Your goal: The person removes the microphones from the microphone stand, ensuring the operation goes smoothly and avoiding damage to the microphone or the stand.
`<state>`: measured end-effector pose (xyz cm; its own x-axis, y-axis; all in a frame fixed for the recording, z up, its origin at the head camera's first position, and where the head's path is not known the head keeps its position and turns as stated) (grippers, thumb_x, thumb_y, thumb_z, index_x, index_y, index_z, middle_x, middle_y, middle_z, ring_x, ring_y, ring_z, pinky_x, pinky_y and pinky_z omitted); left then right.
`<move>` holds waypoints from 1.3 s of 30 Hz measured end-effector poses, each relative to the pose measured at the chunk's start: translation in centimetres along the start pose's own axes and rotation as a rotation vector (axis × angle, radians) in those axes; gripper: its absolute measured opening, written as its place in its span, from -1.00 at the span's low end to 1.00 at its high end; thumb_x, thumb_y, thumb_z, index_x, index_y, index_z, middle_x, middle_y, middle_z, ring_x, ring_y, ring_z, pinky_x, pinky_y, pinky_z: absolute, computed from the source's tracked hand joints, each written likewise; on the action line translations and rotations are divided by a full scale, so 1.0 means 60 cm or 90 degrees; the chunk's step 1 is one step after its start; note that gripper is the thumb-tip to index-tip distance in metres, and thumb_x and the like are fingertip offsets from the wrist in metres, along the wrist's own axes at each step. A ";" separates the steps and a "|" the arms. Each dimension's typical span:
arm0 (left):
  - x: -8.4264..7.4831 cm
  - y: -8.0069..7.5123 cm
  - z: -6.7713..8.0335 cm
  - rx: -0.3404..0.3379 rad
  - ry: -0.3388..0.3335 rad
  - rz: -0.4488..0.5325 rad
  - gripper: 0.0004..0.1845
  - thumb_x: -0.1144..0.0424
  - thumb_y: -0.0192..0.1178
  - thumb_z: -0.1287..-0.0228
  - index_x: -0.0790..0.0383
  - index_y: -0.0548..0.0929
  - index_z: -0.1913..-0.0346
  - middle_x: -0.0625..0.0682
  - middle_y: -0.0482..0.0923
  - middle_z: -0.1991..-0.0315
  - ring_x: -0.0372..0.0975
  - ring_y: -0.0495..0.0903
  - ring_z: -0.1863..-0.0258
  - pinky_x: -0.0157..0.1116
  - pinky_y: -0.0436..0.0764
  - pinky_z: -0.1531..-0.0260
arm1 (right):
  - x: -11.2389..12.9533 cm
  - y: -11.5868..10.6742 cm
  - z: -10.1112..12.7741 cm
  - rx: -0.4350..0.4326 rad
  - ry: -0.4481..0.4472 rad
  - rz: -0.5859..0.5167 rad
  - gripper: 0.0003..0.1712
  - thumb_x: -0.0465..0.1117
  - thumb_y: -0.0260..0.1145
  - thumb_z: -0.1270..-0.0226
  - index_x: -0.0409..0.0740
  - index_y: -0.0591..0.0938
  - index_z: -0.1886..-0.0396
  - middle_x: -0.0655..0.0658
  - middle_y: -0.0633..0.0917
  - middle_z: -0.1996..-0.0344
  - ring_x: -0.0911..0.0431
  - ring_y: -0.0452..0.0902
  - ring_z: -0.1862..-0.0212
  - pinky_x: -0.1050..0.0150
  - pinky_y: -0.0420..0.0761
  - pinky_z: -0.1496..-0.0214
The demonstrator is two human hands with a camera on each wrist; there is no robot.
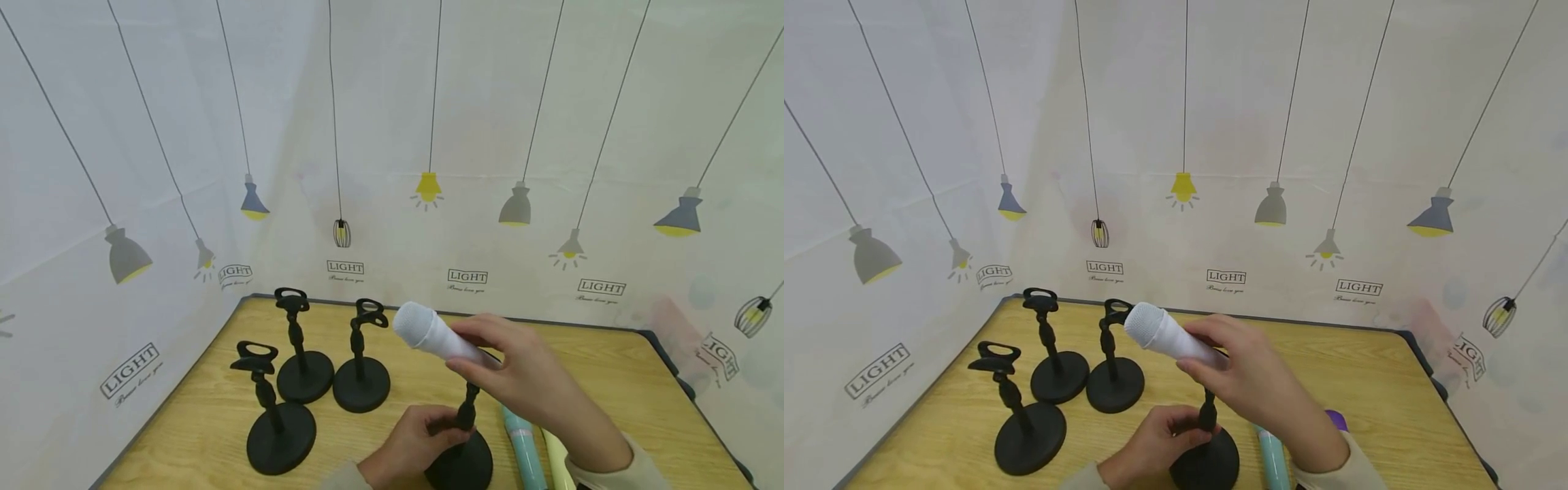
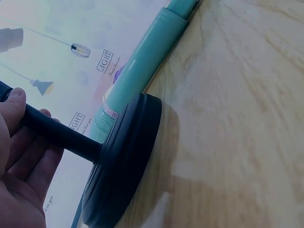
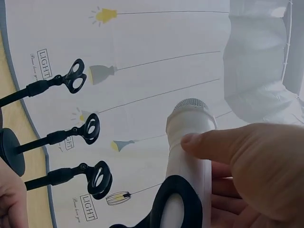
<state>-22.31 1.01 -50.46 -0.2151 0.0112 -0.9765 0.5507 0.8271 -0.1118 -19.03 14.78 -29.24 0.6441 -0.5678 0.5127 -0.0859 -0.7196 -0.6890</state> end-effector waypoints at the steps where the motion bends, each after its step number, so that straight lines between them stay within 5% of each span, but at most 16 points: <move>1: 0.000 0.001 0.000 0.000 0.002 0.002 -0.72 0.25 0.34 -0.54 0.32 0.79 -0.16 0.20 0.83 -0.10 -0.37 0.78 -0.09 -0.46 0.69 -0.12 | 0.001 0.002 -0.001 0.006 0.008 0.005 -0.59 -0.21 0.63 -0.33 0.04 0.79 -0.15 0.09 0.81 -0.04 0.21 0.72 0.05 0.26 0.79 0.06; 12: 0.000 0.003 -0.008 -0.040 -0.024 -0.023 -0.85 0.33 0.38 -0.49 0.32 0.83 0.02 0.09 0.88 0.07 -0.42 0.79 0.08 -0.46 0.72 0.01 | 0.009 0.006 -0.006 0.003 -0.010 0.010 -0.62 -0.29 0.62 -0.30 -0.01 0.80 -0.10 0.07 0.82 0.00 0.20 0.73 0.06 0.25 0.80 0.05; 26: -0.014 0.002 -0.015 -0.021 -0.052 -0.022 -0.92 0.46 0.38 -0.43 0.36 0.84 0.12 0.09 0.89 0.16 -0.42 0.82 0.18 -0.49 0.73 0.03 | 0.014 0.006 -0.013 -0.018 -0.023 -0.018 -0.63 -0.30 0.65 -0.25 -0.04 0.83 -0.05 0.04 0.84 -0.03 0.16 0.76 0.03 0.28 0.80 0.06; 39: -0.013 0.006 -0.017 0.005 -0.012 -0.008 -0.91 0.44 0.37 -0.45 0.39 0.82 0.10 0.26 0.86 0.14 -0.44 0.82 0.19 -0.48 0.73 0.00 | 0.049 0.019 -0.051 -0.013 -0.060 -0.054 -0.70 -0.26 0.62 -0.33 -0.07 0.83 -0.04 0.03 0.84 -0.01 0.13 0.75 0.00 0.25 0.79 0.05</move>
<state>-22.74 1.87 -49.55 -0.2065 -0.0102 -0.9784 0.5546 0.8226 -0.1256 -19.54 11.06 -26.94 0.7184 -0.4655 0.5169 -0.0432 -0.7715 -0.6347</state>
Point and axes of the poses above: each hand's wrist, its own z-axis away from the middle knuckle, its own y-axis out of the palm, x = y × z, the point moved 5 cm from there along -z, towards the middle knuckle
